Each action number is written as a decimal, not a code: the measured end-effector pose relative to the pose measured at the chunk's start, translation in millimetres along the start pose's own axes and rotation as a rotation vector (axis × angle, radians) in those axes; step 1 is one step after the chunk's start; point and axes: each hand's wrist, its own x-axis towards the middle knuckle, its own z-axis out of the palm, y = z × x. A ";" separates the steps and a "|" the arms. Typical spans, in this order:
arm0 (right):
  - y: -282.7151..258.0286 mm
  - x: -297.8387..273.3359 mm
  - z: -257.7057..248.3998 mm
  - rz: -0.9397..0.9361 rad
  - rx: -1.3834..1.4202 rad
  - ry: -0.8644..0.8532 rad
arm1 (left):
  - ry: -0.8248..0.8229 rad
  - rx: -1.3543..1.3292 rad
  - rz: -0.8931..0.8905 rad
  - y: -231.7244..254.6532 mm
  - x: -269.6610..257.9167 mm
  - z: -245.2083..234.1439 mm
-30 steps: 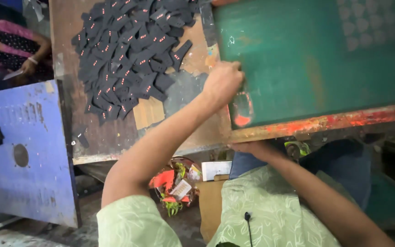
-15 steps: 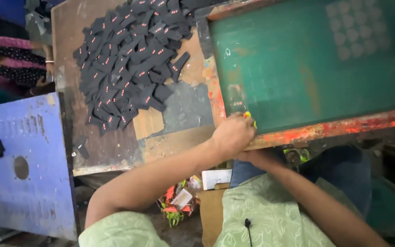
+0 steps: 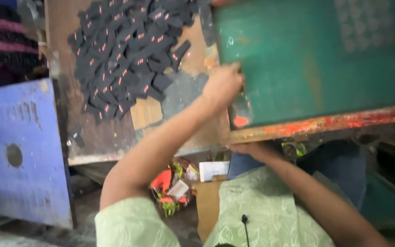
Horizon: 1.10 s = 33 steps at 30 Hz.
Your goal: The person applies liquid from a white bottle onto a yellow cloth and wipes a green screen printing frame. They then use a small orange cloth to wipe a white rectangular object and place it on a table with black items. Finally, they wipe the green frame again with the yellow cloth.
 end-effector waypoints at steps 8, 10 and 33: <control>-3.8 11.2 -0.5 -0.328 0.027 0.141 | -0.042 0.028 0.210 20.0 -11.4 -37.4; -22.9 2.6 -10.0 -0.116 -0.211 -0.047 | 0.062 0.126 0.090 0.1 6.4 -49.9; 30.6 16.3 1.4 -0.104 -0.021 -0.012 | -0.270 -0.015 0.072 66.0 -48.9 -71.8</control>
